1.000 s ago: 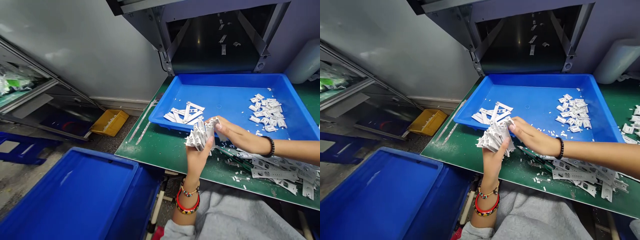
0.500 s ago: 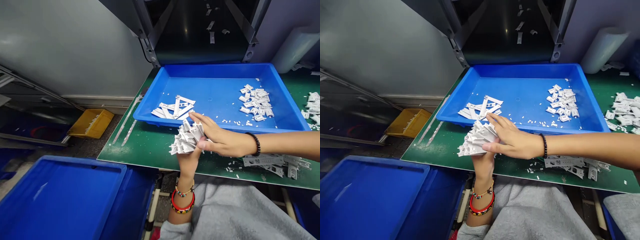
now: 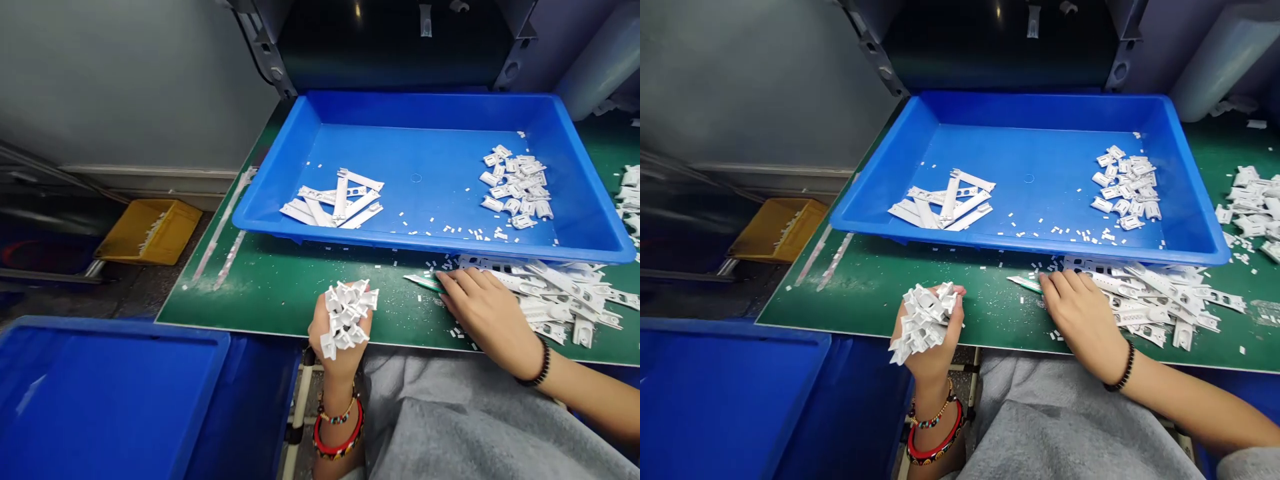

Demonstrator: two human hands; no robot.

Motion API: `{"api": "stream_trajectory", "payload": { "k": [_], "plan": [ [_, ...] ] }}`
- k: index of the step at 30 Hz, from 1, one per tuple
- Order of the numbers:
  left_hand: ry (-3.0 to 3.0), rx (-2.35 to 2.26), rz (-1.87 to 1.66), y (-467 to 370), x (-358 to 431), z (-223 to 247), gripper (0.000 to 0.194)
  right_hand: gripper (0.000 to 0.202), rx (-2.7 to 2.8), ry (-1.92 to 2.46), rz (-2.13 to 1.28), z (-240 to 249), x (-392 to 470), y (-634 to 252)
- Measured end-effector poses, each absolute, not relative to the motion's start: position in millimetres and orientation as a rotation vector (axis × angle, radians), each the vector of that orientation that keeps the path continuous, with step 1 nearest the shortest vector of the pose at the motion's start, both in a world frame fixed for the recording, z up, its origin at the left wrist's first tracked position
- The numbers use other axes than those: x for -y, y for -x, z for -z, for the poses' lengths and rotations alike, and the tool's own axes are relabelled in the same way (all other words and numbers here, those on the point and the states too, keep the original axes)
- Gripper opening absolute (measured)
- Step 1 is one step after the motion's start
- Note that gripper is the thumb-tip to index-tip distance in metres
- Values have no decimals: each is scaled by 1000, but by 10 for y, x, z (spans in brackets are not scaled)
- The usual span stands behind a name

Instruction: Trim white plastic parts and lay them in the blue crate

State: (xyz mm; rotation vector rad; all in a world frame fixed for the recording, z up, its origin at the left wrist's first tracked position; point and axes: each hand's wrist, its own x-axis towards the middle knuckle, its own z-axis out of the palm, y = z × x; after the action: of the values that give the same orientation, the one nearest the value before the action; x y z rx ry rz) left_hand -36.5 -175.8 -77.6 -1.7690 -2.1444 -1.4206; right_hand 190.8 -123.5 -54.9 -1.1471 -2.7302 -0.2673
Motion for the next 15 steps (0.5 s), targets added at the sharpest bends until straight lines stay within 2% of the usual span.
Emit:
{"api": "stream_trajectory", "payload": {
  "k": [7, 11, 15],
  "plan": [
    [1726, 2275, 1480, 391, 1722, 872, 20, 19, 2440, 1061, -150, 457, 1332, -1740],
    [1626, 2247, 1886, 391, 1705, 903, 35, 22, 2380, 960, -508, 479, 1568, -1862],
    [1601, 2208, 2055, 356, 1696, 869, 37, 20, 2374, 1172, -531, 608, 1593, -2112]
  ]
}}
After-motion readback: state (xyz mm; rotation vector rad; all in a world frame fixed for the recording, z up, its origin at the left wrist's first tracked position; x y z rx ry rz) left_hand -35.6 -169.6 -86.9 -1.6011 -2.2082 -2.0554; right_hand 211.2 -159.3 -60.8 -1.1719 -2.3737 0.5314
